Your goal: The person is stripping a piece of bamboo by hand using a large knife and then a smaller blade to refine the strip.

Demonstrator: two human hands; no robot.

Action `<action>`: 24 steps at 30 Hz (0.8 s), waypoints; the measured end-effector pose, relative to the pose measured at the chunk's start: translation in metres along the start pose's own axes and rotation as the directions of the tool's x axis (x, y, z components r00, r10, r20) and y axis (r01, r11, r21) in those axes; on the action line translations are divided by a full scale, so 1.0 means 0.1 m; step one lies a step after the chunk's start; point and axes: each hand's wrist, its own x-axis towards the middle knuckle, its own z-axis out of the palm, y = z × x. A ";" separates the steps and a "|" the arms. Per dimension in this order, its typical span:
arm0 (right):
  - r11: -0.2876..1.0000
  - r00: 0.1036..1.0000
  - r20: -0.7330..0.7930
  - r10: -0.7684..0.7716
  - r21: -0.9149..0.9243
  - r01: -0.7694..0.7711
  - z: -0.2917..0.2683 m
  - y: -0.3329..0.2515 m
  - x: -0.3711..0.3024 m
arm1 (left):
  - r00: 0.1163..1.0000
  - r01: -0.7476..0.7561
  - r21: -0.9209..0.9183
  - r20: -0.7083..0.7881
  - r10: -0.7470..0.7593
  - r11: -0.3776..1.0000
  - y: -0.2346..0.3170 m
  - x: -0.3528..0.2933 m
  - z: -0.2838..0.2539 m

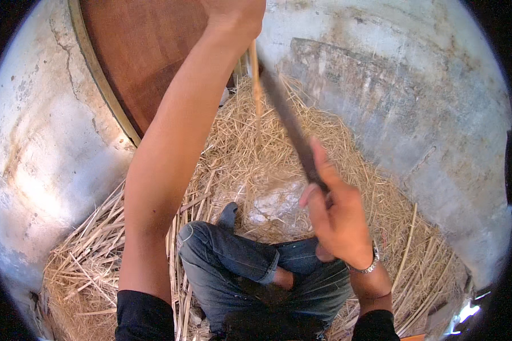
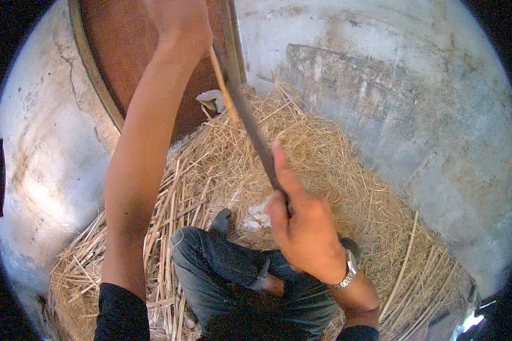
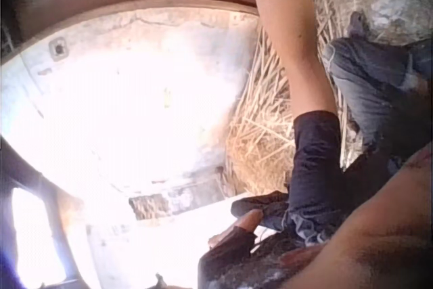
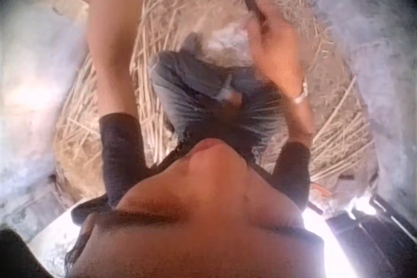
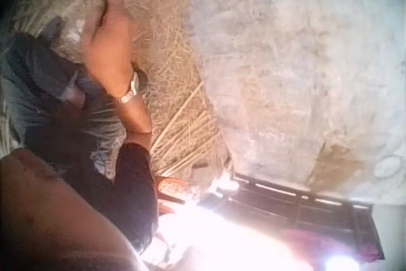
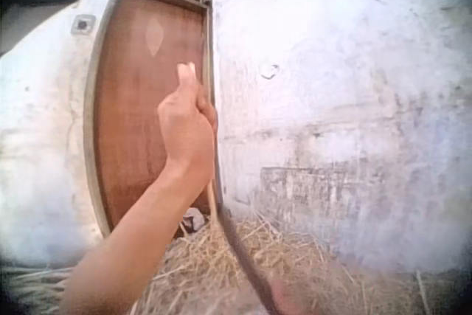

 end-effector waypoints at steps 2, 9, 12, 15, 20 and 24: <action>0.995 0.998 -0.003 0.065 0.073 -0.065 -0.06 0.05 -0.04 | 0.999 -0.043 0.085 0.032 0.041 0.995 -0.05 -0.01 -0.05; 0.984 0.867 -0.498 0.007 0.160 0.083 -0.13 -0.11 -0.04 | 0.999 0.049 -0.069 -0.013 -0.050 0.996 0.01 -0.04 -0.04; 0.999 0.999 0.012 -0.032 0.022 0.032 0.03 0.16 -0.14 | 0.976 0.209 -0.384 0.144 -0.165 0.899 0.09 -0.07 -0.10; 0.991 0.987 -0.160 0.033 0.134 -0.012 -0.20 0.12 -0.04 | 0.977 0.199 -0.350 0.138 -0.160 0.915 0.02 -0.06 -0.23; 0.961 0.794 -0.602 0.079 0.257 0.099 -0.12 -0.33 0.07 | 0.948 0.296 -0.498 0.261 -0.184 0.815 -0.02 -0.03 -0.39; 0.996 0.996 0.077 -0.034 -0.077 0.040 0.04 0.19 -0.14 | 0.997 0.028 0.039 0.071 -0.031 0.999 -0.04 -0.10 -0.08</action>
